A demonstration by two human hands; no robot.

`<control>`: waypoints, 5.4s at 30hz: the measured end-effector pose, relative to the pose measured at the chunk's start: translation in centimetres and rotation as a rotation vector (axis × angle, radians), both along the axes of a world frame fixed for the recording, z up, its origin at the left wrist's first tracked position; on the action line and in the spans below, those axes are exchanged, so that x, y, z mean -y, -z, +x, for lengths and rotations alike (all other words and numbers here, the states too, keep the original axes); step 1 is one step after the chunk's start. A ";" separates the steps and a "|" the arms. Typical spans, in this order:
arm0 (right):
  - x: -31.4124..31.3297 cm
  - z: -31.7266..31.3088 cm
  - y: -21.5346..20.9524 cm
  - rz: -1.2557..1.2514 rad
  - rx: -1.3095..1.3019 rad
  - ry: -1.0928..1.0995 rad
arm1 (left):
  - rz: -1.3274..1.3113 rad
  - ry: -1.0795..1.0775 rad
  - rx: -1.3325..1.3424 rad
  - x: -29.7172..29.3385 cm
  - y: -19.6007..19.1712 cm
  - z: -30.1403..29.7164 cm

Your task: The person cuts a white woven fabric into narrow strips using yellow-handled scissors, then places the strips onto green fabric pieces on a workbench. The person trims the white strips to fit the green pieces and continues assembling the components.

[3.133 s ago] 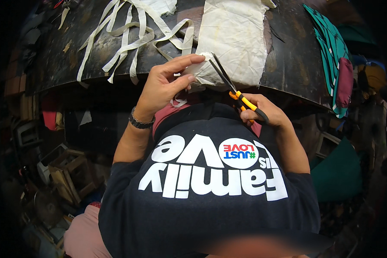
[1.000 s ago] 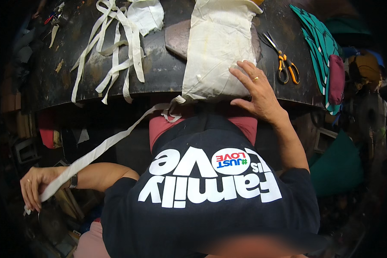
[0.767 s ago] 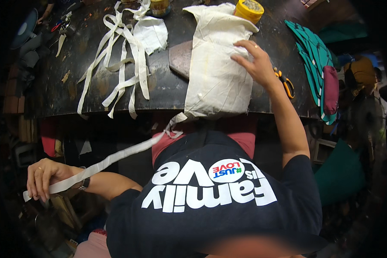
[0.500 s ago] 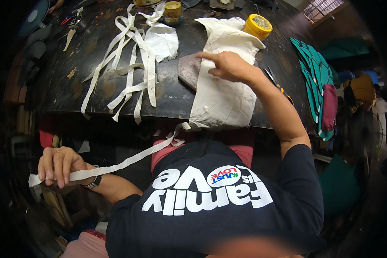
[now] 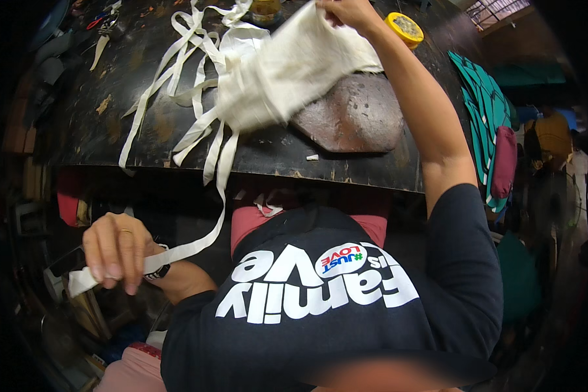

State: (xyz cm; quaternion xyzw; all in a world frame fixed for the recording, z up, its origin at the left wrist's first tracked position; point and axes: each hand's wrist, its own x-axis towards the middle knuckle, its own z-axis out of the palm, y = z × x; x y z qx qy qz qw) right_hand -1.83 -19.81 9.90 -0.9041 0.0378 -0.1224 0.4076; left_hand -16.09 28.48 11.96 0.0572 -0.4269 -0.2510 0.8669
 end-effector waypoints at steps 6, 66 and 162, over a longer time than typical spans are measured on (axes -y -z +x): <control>-1.0 -2.9 3.7 -0.137 0.289 0.113 | 0.273 0.259 0.374 2.1 -0.7 0.8; -12.9 -11.8 7.9 -0.135 0.431 -0.074 | -0.385 -0.491 0.217 -20.1 -9.2 -16.4; -7.5 -33.4 6.8 1.594 0.269 -0.424 | 0.966 0.822 -0.238 27.3 6.1 -7.4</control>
